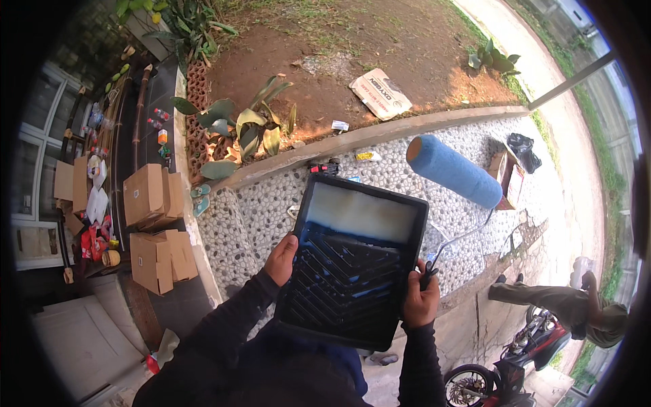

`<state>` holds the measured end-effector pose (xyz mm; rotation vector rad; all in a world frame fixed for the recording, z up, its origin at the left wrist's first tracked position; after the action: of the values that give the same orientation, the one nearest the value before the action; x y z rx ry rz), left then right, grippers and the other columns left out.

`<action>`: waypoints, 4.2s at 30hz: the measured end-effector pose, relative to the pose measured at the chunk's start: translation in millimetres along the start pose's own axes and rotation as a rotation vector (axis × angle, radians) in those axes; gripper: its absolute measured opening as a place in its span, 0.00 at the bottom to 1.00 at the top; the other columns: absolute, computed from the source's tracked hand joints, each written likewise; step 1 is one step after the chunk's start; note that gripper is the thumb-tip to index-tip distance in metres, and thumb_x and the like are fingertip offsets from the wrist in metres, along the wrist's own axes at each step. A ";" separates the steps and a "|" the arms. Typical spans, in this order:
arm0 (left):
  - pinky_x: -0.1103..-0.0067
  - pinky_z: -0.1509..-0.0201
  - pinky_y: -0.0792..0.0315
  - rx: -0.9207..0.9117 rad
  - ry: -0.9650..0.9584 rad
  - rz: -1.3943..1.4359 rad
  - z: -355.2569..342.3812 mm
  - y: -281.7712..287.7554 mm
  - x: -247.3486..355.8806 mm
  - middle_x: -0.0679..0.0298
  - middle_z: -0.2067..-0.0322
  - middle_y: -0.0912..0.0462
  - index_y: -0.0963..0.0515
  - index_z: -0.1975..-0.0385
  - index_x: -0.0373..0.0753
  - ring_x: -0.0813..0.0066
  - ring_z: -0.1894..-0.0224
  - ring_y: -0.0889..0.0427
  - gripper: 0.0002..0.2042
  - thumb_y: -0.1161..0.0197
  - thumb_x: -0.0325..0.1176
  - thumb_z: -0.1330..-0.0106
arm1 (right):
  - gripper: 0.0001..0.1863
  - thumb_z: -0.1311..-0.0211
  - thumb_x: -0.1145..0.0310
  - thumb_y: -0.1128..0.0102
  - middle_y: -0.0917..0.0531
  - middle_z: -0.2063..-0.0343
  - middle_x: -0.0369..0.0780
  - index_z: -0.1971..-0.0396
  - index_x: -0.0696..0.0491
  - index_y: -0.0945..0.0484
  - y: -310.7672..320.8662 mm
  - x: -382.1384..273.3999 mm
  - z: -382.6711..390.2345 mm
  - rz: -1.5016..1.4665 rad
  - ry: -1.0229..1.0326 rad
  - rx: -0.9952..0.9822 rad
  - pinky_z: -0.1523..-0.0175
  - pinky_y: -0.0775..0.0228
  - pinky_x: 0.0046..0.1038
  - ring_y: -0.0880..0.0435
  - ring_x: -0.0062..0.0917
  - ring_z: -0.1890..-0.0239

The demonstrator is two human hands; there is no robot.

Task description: The person sits on a paved outdoor area and prepares painting supplies. They open a white paint container, pour paint into a black tray, and assemble a blue paint roller by attaching it to a handle. The person then carries the tray and roller into a room where another person is painting a wall.

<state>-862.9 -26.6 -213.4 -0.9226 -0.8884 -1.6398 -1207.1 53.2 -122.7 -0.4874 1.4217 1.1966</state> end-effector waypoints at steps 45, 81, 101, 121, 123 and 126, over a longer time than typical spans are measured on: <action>0.77 0.36 0.36 1.512 0.201 0.598 558.5 536.5 -94.9 0.59 0.51 0.20 0.29 0.40 0.29 0.74 0.44 0.26 0.29 0.54 0.53 0.21 | 0.22 0.32 0.70 0.44 0.17 0.59 0.40 0.42 0.64 0.26 -639.9 -448.5 469.6 0.301 0.465 -1.497 0.50 0.28 0.26 0.20 0.22 0.58; 0.78 0.36 0.35 1.964 0.345 0.825 901.8 801.2 -151.3 0.56 0.48 0.19 0.27 0.43 0.25 0.72 0.42 0.25 0.30 0.56 0.52 0.21 | 0.20 0.33 0.64 0.41 0.14 0.58 0.48 0.47 0.62 0.22 -928.6 -595.8 936.4 0.571 0.881 -1.912 0.49 0.27 0.31 0.15 0.34 0.55; 0.78 0.41 0.31 1.816 0.184 0.671 1049.6 1175.3 -295.4 0.59 0.55 0.17 0.24 0.48 0.26 0.75 0.49 0.23 0.29 0.55 0.53 0.21 | 0.13 0.30 0.70 0.44 0.14 0.65 0.44 0.52 0.63 0.24 -1139.3 -666.7 1152.0 0.380 0.265 -1.888 0.65 0.19 0.25 0.12 0.26 0.65; 0.76 0.37 0.33 1.692 0.164 0.716 1069.6 1562.7 -334.7 0.52 0.49 0.17 0.24 0.45 0.27 0.67 0.43 0.23 0.33 0.58 0.58 0.22 | 0.12 0.32 0.65 0.42 0.24 0.86 0.36 0.71 0.57 0.28 -1418.3 -793.6 1320.2 0.612 0.426 -1.743 0.83 0.35 0.26 0.27 0.21 0.89; 0.76 0.37 0.33 1.648 0.107 0.735 1073.5 1613.4 -338.9 0.52 0.49 0.18 0.24 0.45 0.28 0.66 0.43 0.23 0.34 0.59 0.59 0.22 | 0.12 0.31 0.65 0.42 0.24 0.86 0.36 0.71 0.57 0.29 -1443.1 -806.3 1334.3 0.618 0.430 -1.718 0.83 0.35 0.26 0.27 0.21 0.90; 0.75 0.38 0.33 1.690 0.092 0.609 1072.3 1660.4 -347.3 0.54 0.50 0.17 0.24 0.47 0.29 0.66 0.45 0.22 0.34 0.61 0.59 0.22 | 0.12 0.30 0.65 0.43 0.24 0.86 0.36 0.70 0.57 0.29 -1474.1 -822.7 1348.7 0.609 0.419 -1.673 0.83 0.35 0.26 0.27 0.21 0.89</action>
<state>972.8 706.3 133.1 0.1371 -1.3077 -0.0718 889.5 357.3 302.5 -1.5372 0.5146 2.7979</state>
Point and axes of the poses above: each hand's wrist, its own z-axis away from the middle knuckle, its own y-axis out of the back of the hand, x = y × z, the point moved 8 cm from there along -z, towards the middle knuckle
